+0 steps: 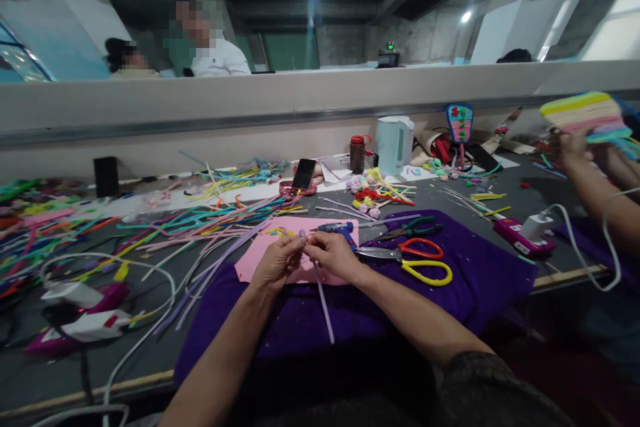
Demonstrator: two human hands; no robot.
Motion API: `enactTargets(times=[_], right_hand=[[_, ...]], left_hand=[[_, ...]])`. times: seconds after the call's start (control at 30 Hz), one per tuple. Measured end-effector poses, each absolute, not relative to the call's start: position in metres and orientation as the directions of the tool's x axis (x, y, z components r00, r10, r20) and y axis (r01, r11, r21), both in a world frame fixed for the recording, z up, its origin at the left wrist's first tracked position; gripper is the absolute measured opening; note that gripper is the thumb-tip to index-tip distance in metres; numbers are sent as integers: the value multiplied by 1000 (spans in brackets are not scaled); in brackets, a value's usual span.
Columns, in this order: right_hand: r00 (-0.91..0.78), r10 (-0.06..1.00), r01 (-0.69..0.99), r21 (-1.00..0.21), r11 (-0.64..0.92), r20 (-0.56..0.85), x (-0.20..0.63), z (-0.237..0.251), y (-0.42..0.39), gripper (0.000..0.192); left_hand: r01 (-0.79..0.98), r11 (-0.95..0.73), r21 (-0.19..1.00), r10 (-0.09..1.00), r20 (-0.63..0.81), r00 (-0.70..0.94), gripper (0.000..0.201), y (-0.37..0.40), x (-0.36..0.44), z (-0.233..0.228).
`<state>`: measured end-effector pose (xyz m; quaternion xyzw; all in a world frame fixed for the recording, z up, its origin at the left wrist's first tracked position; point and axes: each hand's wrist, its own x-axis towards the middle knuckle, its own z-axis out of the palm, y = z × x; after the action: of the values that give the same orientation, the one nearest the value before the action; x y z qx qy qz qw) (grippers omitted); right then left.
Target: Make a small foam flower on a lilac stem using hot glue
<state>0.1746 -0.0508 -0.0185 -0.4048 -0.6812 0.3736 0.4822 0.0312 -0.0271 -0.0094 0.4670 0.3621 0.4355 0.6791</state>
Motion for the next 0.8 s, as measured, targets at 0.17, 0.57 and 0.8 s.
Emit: enactTargets(times=[0.17,0.57,0.8], right_hand=[[-203,924,167,-919,358,323,174,-17,-51,26],[-202,925,166,-919,357,322,174,-17,-53,27],[-204,927,177,-919,352,316,173,-19,-54,27]], left_hand=[[-278,206,938,940,-112,321,29,-28,32,-7],[-270,199,942,929,-94,357,29,-30,31,-9],[-268,182,946,937,-84,340,27,-31,31,-9]])
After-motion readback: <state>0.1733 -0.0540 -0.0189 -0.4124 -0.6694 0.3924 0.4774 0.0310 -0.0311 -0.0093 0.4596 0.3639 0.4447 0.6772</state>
